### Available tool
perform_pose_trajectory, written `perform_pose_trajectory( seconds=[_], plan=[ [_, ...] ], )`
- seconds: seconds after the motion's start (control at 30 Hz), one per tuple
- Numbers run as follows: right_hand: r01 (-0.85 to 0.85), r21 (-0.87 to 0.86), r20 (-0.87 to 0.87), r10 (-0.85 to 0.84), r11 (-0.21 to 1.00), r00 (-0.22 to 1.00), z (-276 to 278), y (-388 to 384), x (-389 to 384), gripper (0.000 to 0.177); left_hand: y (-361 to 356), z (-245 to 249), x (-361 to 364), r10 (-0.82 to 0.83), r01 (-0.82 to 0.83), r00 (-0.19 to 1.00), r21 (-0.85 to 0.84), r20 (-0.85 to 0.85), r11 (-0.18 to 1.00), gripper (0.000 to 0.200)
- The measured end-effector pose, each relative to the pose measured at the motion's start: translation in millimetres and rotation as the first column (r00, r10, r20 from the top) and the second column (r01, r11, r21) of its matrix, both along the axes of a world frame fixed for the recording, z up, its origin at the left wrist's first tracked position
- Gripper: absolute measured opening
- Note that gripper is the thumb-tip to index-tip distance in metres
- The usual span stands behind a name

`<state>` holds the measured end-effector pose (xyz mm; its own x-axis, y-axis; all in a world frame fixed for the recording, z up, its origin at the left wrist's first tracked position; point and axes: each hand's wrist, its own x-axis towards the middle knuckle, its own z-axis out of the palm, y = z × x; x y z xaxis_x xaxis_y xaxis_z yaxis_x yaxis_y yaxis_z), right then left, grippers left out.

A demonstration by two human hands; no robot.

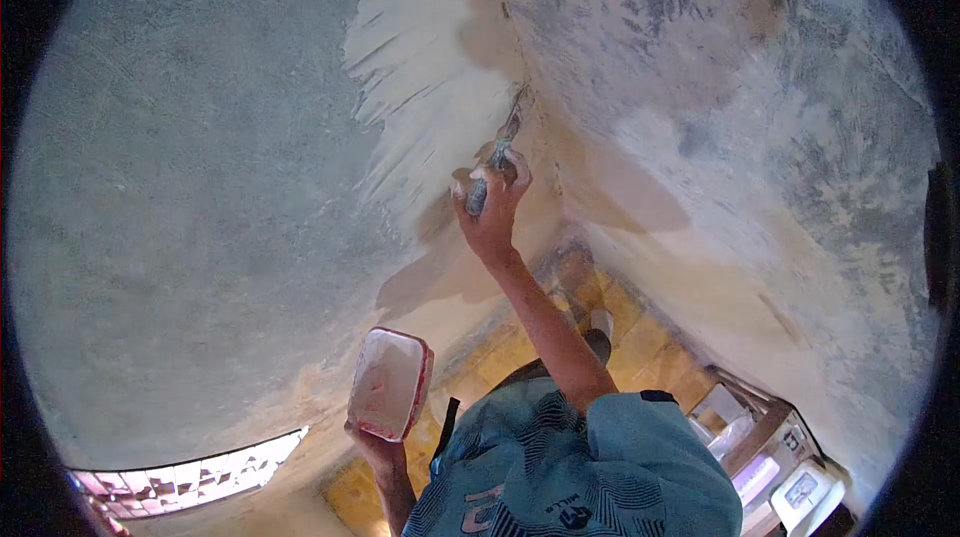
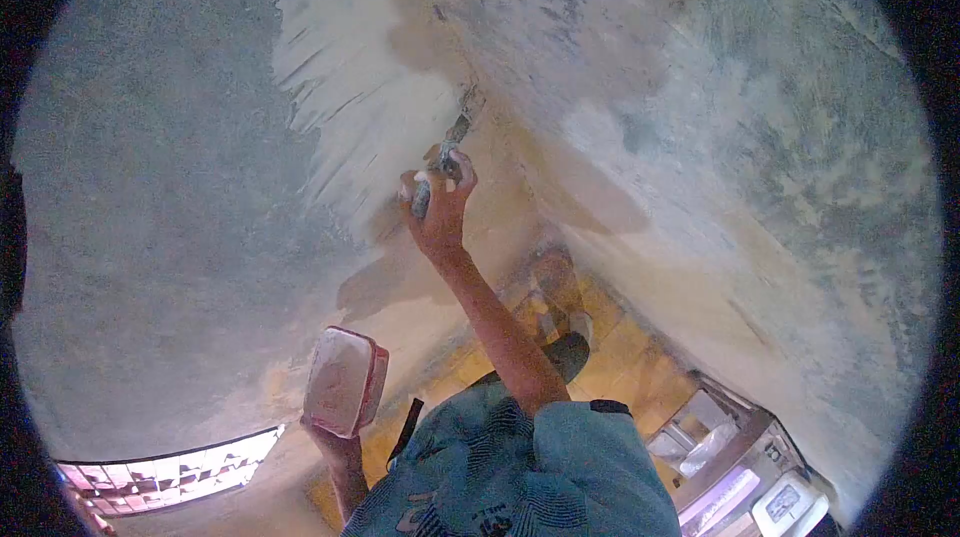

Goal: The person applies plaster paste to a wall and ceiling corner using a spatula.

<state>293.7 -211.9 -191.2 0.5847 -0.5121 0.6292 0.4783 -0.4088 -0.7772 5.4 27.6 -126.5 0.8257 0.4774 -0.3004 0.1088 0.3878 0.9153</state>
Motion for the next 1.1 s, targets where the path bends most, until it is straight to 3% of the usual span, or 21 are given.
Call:
perform_pose_trajectory(
  seconds=[0.1, 0.2, 0.3, 0.4, 0.5, 0.6, 0.7, 0.9, 1.0, 1.1],
  plan=[
    [-0.03, -0.159, -0.077, 0.018, 0.987, 0.997, 3, 10, -18, 0.038, 2, -1, 2, 0.004, -0.004, 1.0, 0.02, -0.002, 1.0, 0.052],
    [-0.087, -0.079, -0.077, 0.081, 0.993, 0.994, 3, 16, -33, 0.039, -5, 5, 6, -0.026, 0.025, 1.0, 0.03, 0.017, 0.999, 0.051],
    [-0.005, -0.037, -0.017, 0.005, 0.999, 1.0, 10, 4, -23, 0.039, -1, 4, 4, -0.02, 0.02, 1.0, -0.019, -0.011, 1.0, 0.049],
    [0.038, -0.037, -0.085, -0.041, 0.999, 0.996, 13, -7, -8, 0.037, -4, 4, 2, -0.006, 0.007, 0.999, -0.038, 0.032, 0.999, 0.048],
    [0.015, -0.032, -0.03, -0.016, 0.999, 0.999, 11, -3, -3, 0.038, -10, 9, 4, -0.006, 0.006, 1.0, 0.0, 0.02, 1.0, 0.049],
    [0.001, -0.116, -0.06, -0.008, 0.993, 0.998, 14, 8, -17, 0.038, -11, 12, 6, -0.005, 0.005, 0.999, -0.018, -0.032, 1.0, 0.05],
    [-0.062, -0.066, -0.021, 0.06, 0.996, 0.998, 8, 5, -28, 0.036, -11, 7, 3, -0.015, 0.015, 1.0, -0.016, 0.028, 1.0, 0.05],
    [0.001, -0.018, -0.004, -0.002, 1.0, 1.0, 10, -5, -7, 0.036, -2, -2, 1, -0.021, 0.021, 1.0, 0.015, -0.003, 1.0, 0.055],
    [0.008, -0.121, -0.015, -0.01, 0.993, 1.0, 15, 5, -16, 0.036, -6, 3, 0, -0.064, 0.064, 0.998, 0.025, 0.01, 0.998, 0.056],
    [-0.072, -0.03, -0.045, 0.071, 0.997, 0.996, 15, 18, -31, 0.037, -4, 0, 0, -0.073, 0.073, 0.997, 0.0, 0.031, 0.997, 0.056]
  ],
)
